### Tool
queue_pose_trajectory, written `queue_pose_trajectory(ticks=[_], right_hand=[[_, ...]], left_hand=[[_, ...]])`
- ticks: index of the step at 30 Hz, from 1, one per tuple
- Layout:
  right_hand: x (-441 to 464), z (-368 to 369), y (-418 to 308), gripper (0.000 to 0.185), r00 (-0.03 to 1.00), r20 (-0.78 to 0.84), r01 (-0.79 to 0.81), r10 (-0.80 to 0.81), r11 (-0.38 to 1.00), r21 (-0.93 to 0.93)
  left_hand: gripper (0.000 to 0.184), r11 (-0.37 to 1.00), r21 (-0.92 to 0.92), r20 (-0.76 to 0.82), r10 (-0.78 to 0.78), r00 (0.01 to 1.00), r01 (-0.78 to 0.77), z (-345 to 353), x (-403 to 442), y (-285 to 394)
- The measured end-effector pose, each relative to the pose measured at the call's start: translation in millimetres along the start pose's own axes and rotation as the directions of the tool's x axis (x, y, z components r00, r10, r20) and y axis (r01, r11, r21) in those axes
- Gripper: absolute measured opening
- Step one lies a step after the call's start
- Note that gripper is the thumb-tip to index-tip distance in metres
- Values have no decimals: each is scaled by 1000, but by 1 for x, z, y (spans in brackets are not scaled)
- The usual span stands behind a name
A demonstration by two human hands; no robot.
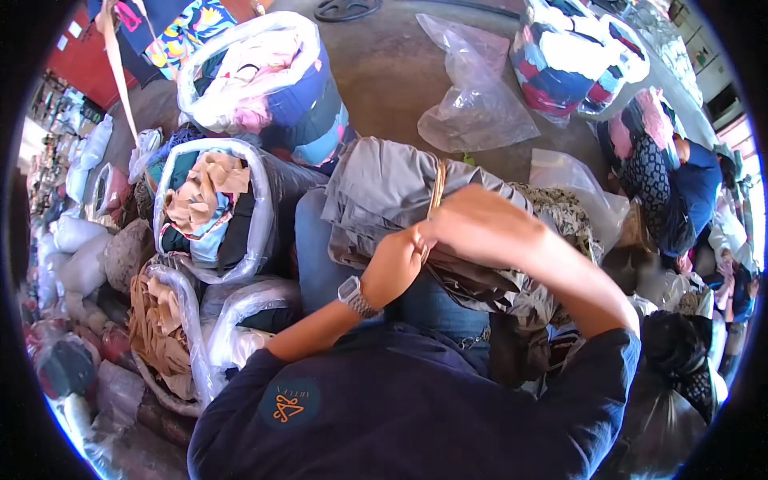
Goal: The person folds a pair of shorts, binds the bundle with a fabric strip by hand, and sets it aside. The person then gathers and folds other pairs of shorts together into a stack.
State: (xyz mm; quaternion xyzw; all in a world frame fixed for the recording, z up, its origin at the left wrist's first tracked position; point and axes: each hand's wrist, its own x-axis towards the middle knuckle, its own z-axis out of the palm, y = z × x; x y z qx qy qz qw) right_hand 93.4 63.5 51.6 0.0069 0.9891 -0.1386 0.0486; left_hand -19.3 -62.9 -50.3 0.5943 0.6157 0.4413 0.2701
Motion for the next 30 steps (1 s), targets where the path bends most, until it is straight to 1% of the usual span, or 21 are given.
queue_pose_trajectory(ticks=[3, 5, 6, 7, 9, 10, 12, 13, 15, 16, 17, 19, 20, 21, 23, 24, 25, 27, 28, 29, 30], right_hand=[[21, 3, 29, 1, 995, 39, 91, -89, 994, -61], [36, 14, 42, 3, 959, 19, 284, -284, 959, -10], [40, 18, 48, 5, 948, 14, 319, -319, 948, -13], [42, 22, 54, 5, 945, 17, 326, -325, 945, -19], [43, 31, 64, 5, 948, -97, 302, -305, 952, -42], [44, 36, 68, 5, 946, -96, 307, -310, 951, -42], [46, 45, 79, 9, 936, -173, 331, -306, 933, 140], [47, 46, 89, 9, 935, -175, 334, -308, 932, 140], [46, 45, 117, 29, 899, -436, 129, 29, 935, 329], [37, 57, 134, 60, 933, -274, -46, 234, 832, 553], [30, 72, 148, 76, 952, -24, -188, 305, 646, 740], [25, 76, 135, 91, 959, 143, -253, 243, 517, 818], [14, 64, 126, 94, 929, 254, -364, 269, 547, 754], [4, 66, 120, 94, 928, 257, -367, 270, 543, 755], [-18, 71, 113, 92, 853, 181, -438, 490, 481, 760], [-27, 62, 102, 89, 807, 173, -438, 565, 377, 816], [-36, 50, 85, 89, 802, 181, -448, 569, 372, 813], [-52, 36, 50, 88, 534, 65, -490, 843, 246, 837], [-60, 45, 42, 87, 452, -17, -502, 892, 270, 822], [-68, 51, 33, 90, 406, -60, -504, 912, 279, 818], [-73, 55, 21, 90, 447, -151, -406, 882, 350, 844]], left_hand=[[7, 995, -92, 6, 40, 999, -39, -2, -3, -9], [11, 985, -166, 67, -45, 997, 55, -13, -7, 3], [14, 974, -222, 41, -47, 998, 55, -16, -10, 0], [14, 974, -221, 31, -45, 998, 51, -18, -10, -1], [19, 924, -338, 60, -169, 984, 180, -21, -11, -5], [19, 924, -338, 56, -172, 983, 181, -19, -9, -8], [26, 963, -219, 69, -146, 987, 158, -15, -5, -12], [26, 963, -217, 67, -147, 987, 159, -14, -5, -12], [30, 983, -119, 12, -138, 990, 139, -10, -6, -9], [30, 983, -118, 15, -138, 990, 139, -7, -7, -7], [32, 987, -105, -39, -125, 991, 120, -6, -8, -6], [33, 992, -85, -92, -98, 991, 91, -9, -3, -2], [33, 986, -139, -85, -108, 991, 95, -12, -1, 1], [33, 976, -194, -76, -120, 990, 104, -16, 1, 7], [31, 968, -232, -69, -110, 992, 92, -29, 15, 19], [29, 986, -167, -55, -22, 998, 12, -34, 23, 19], [27, 992, -106, -33, 66, 997, -70, -38, 31, 20], [21, 988, 18, 64, 153, 986, -154, -50, 44, 21], [20, 983, 45, 82, 173, 982, -177, -53, 49, 22], [19, 977, 73, 106, 191, 976, -200, -55, 51, 23], [20, 973, 55, 92, 219, 971, -225, -58, 52, 26]])
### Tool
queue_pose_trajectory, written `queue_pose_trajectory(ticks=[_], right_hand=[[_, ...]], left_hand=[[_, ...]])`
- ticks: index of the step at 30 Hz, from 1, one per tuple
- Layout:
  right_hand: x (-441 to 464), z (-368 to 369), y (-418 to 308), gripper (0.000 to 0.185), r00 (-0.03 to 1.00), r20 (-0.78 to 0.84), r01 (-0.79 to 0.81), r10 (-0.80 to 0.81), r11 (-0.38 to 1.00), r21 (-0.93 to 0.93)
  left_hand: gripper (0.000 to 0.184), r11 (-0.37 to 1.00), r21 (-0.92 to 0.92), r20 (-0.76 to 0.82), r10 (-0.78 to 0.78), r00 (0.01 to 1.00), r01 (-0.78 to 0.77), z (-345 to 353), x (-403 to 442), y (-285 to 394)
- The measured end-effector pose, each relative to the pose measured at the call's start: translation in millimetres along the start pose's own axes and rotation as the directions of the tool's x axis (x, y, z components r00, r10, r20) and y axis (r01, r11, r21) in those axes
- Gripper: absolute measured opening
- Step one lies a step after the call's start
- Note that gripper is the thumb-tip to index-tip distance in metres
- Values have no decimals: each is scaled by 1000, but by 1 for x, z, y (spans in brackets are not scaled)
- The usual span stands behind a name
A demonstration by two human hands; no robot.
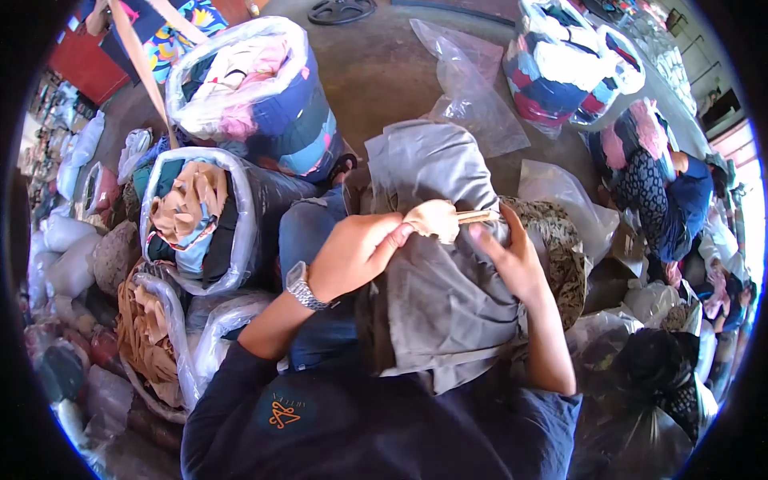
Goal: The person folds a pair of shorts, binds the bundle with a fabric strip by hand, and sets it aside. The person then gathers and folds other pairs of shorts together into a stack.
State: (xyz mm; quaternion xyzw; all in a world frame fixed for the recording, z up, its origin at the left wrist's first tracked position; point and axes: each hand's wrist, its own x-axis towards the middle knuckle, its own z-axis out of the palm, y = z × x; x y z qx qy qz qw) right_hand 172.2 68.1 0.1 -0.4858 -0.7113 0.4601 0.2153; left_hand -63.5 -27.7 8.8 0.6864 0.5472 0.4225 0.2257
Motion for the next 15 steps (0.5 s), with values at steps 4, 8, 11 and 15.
queue_pose_trajectory(ticks=[4, 8, 11, 15], right_hand=[[-27, 13, 23, 76, 979, 48, 30, -196, 377, 926], [-41, 54, 61, 73, 995, 81, -63, -63, 243, 968], [-55, 59, 76, 71, 992, 124, -117, -16, 243, 963], [-68, 70, 95, 67, 983, 179, -182, 33, 238, 954]], left_hand=[[23, 999, 19, 55, 47, 997, -48, -18, 2, 12], [20, 993, 105, 65, 42, 997, -49, 8, -18, -13], [21, 983, 184, 113, -47, 992, 26, 4, -26, -15], [17, 941, 335, 248, -133, 960, 43, -3, -31, -4]])
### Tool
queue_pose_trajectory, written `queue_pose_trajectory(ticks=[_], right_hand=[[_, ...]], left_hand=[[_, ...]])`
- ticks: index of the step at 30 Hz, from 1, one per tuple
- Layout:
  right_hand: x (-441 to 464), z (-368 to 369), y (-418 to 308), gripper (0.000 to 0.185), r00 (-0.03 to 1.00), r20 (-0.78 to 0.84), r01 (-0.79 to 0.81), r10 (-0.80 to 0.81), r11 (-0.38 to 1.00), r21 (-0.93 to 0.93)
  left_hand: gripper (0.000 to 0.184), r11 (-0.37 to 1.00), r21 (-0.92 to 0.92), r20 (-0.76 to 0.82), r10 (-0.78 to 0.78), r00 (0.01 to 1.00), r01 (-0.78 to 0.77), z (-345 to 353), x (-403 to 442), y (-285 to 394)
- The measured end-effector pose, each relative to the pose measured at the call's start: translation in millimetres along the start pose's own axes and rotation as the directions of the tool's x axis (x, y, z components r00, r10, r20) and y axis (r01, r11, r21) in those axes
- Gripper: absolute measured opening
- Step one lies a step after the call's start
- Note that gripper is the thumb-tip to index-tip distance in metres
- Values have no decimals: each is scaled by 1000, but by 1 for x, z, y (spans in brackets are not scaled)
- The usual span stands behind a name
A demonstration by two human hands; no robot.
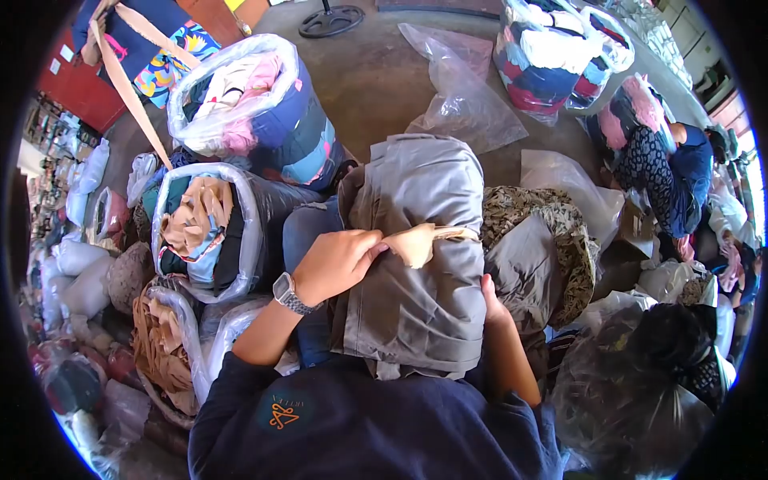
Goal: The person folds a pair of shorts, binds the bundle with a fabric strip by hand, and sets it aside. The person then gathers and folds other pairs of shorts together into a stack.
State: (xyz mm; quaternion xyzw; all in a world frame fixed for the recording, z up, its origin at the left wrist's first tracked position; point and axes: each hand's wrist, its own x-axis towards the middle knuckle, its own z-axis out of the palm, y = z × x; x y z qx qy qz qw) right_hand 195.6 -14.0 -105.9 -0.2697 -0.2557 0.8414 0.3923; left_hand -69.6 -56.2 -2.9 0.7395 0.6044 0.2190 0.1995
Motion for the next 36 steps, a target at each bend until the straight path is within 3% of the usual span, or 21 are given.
queue_pose_trajectory(ticks=[2, 6, 9, 10, 13, 14, 15, 16, 17, 18, 19, 21, 23, 24, 26, 30, 32, 33, 34, 36], right_hand=[[-5, -7, 9, 66, 999, -18, -40, 40, 999, -4], [-15, -23, 27, 63, 993, -48, -110, 109, 994, -10], [-24, -37, 42, 60, 982, -78, -175, 173, 984, -21], [-25, -43, 46, 60, 976, -87, -201, 198, 979, -22], [-29, -62, 41, 57, 945, -129, -319, 300, 933, -166], [-24, -71, 27, 57, 935, -151, -355, 322, 836, -417], [-12, -63, -14, 38, 980, -120, -158, 162, 250, -955], [-8, -10, -50, 27, 987, -154, -156, -35, -62, -986], [3, -10, -69, 24, 979, -82, -70, -186, 70, -995], [19, -1, -77, 27, 931, -79, 111, -355, 484, -868], [32, 20, -92, 38, 906, -95, 163, -412, 548, -821], [70, 35, -96, 58, 959, -22, 186, -282, 686, -704], [128, -12, -63, 66, 997, 69, 3, 37, 858, -514], [141, -2, -43, 68, 980, 195, 94, -29, 939, -332], [162, 9, -33, 68, 919, 371, 299, -134, 849, -436], [171, 51, -34, 64, 901, 417, 368, -124, 726, -581], [170, 71, -39, 54, 987, 124, 160, -104, 499, -852], [162, 90, -40, 46, 966, 163, 245, -201, 503, -829], [167, 96, -37, 43, 951, 230, 296, -207, 392, -871], [162, 108, -38, 46, 951, 245, 295, -189, 309, -904]], left_hand=[[13, 999, 48, 30, -5, 1000, 4, 15, -5, -2], [11, 994, -61, -121, 84, 989, -92, 41, -6, 14], [12, 997, -76, -80, 21, 997, -27, 44, -8, 15], [13, 993, -104, -139, 35, 990, -50, 50, -9, 10], [16, 990, -132, -194, 25, 981, -51, 53, -12, 4], [16, 991, -134, -186, 0, 983, -25, 51, -15, 2], [16, 994, -106, -152, -15, 988, -1, 48, -17, 0], [16, 995, -102, -150, -20, 989, 4, 42, -18, 1], [16, 999, -52, -83, -20, 996, 16, 35, -18, 2], [16, 1000, -4, -14, -26, 1000, 26, 30, -17, 4], [14, 1000, 13, 0, -19, 1000, 19, 27, -16, 4], [14, 999, 33, 11, -4, 1000, 3, 25, -14, 4], [13, 998, 61, 20, 19, 1000, -20, 23, -16, 7], [13, 998, 70, 13, 9, 1000, -10, 23, -18, 7], [13, 996, 87, -3, -8, 1000, 8, 19, -17, 4], [17, 994, 66, -31, -82, 996, 84, 20, -25, 2], [17, 985, 121, -15, -121, 993, 122, 17, -28, 1], [17, 988, 110, -37, -105, 994, 109, 12, -29, 2], [17, 986, 117, -38, -112, 993, 116, 8, -31, 2], [17, 989, 110, -47, -99, 994, 103, -1, -34, 2]])
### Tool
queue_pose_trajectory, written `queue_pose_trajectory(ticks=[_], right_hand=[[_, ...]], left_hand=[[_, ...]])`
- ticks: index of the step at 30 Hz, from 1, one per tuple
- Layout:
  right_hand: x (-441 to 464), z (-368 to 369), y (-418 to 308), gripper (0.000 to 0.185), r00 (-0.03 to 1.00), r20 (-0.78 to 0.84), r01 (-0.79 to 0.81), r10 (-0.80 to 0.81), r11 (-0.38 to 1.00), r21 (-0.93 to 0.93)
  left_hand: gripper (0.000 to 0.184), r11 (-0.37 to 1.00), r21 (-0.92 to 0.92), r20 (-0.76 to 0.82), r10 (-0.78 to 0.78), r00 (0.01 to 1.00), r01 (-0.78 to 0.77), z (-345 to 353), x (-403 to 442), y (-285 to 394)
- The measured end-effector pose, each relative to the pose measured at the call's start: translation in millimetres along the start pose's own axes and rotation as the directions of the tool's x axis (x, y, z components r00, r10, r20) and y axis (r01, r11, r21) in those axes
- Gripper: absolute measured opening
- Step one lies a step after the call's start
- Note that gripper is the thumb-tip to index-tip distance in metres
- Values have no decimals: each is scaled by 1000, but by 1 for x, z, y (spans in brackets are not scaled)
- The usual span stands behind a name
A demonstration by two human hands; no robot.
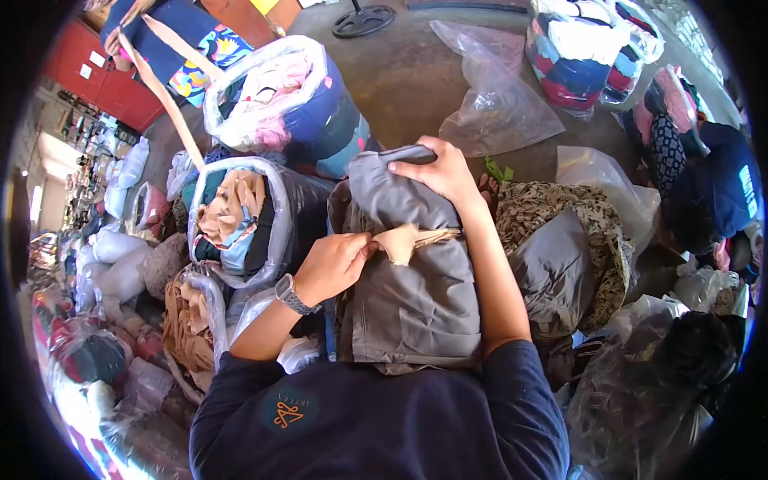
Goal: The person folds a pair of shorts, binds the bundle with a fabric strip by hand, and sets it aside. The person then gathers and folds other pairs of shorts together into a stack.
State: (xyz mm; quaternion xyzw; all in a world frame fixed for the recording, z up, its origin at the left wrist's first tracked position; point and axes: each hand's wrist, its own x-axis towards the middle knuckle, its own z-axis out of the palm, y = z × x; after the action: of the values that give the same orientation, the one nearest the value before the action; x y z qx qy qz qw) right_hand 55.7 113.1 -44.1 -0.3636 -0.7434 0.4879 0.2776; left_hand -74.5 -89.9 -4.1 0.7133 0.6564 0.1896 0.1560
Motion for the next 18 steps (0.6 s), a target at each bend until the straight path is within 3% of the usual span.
queue_pose_trajectory(ticks=[1, 3, 7, 10, 12, 13, 14, 16, 18], right_hand=[[0, 1, -5, 46, 1000, 9, -1, 1, 1000, 12], [2, 5, -12, 39, 990, -62, 115, -126, 980, -162], [7, 19, -13, 35, 989, -81, 105, -126, 969, -223], [7, 24, -19, 46, 996, 12, 85, -86, 948, -307], [-10, 21, -30, 57, 877, 78, 480, -475, 849, -223], [-18, 18, -35, 64, 839, 308, 497, -448, 862, -99], [-27, 22, -30, 66, 813, 387, 569, -435, 737, -366], [-30, 32, -17, 75, 764, 398, 646, -509, 606, -464], [-26, 32, -15, 83, 807, 385, 590, -447, 612, -526]], left_hand=[[16, 1000, -26, 12, -17, 1000, 17, -5, -1, 2], [15, 999, -32, 5, -26, 1000, 26, -12, -3, 6], [15, 999, 6, 18, -39, 999, 39, -12, -4, 6], [18, 998, -15, 27, -55, 998, 55, -13, -11, -1], [20, 997, 46, 17, -63, 998, 62, -8, -13, 4], [20, 999, 35, -42, -15, 999, 16, -2, -13, 4], [20, 999, 32, -46, -31, 998, 33, 1, -13, 5], [20, 1000, 11, -29, 3, 1000, -3, 1, -6, 8], [20, 1000, 11, -19, 2, 1000, -2, 4, -1, 10]])
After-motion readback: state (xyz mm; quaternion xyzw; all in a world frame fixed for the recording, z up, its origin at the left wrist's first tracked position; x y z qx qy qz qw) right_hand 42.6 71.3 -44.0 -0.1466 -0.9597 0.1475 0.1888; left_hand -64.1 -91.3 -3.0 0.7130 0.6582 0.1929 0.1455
